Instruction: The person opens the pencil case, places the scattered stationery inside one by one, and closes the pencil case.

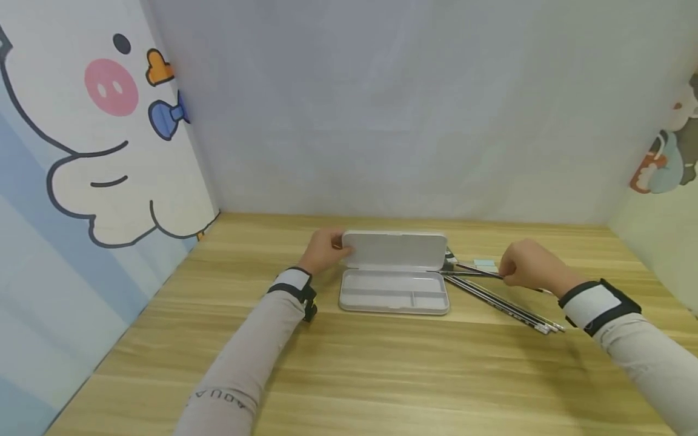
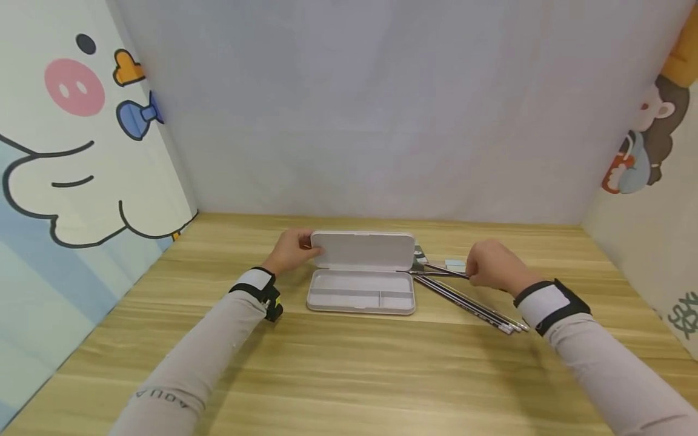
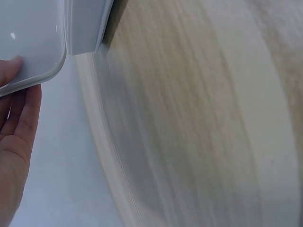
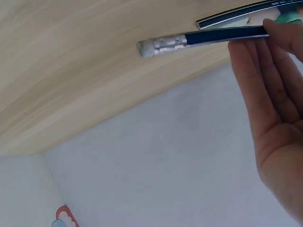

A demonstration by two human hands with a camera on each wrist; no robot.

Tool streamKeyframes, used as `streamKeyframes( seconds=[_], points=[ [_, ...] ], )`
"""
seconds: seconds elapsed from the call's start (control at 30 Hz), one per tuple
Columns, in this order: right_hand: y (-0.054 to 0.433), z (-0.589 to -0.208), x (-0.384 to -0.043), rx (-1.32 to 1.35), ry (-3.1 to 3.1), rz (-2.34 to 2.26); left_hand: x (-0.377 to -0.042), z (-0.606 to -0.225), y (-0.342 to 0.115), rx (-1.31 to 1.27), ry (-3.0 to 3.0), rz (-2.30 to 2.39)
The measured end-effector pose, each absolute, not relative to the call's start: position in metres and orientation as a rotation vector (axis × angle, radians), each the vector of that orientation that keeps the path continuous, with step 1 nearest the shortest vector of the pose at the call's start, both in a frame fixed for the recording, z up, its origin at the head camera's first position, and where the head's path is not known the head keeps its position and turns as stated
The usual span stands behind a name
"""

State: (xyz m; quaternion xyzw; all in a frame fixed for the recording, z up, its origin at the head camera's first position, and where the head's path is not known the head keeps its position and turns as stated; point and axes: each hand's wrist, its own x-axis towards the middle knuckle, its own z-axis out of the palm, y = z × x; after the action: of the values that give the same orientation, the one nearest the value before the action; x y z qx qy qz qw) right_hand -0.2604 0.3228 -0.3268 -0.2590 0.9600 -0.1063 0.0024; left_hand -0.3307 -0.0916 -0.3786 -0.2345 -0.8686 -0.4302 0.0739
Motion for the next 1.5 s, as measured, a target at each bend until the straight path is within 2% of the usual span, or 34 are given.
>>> streamKeyframes(
  seconds=[0.23,0.5,0.77,1.1,1.5],
  points=[
    [0.290,-0.321,-0.267,-0.911,2.974,-0.336,-0.327,-0.379,-0.092,-0.703,-2.592,-1.306],
    [0.229,-0.315,-0.275,-1.032,2.931,-0.443,-0.327,-0.379,-0.092,-0.712,-2.597,-1.288],
    [0.183,-0.327,-0.285,-1.081,2.937,-0.570,-0.327,-0.377,-0.091,-0.688,-2.603,-1.284],
    [0.166,-0.353,-0.286,-1.023,2.920,-0.613,-0.324,-0.382,-0.090,-0.705,-2.588,-1.271],
    [0.162,-0.355,-0.287,-1.107,2.853,-0.544,-0.325,-0.378,-0.093,-0.716,-2.602,-1.218]
  ],
)
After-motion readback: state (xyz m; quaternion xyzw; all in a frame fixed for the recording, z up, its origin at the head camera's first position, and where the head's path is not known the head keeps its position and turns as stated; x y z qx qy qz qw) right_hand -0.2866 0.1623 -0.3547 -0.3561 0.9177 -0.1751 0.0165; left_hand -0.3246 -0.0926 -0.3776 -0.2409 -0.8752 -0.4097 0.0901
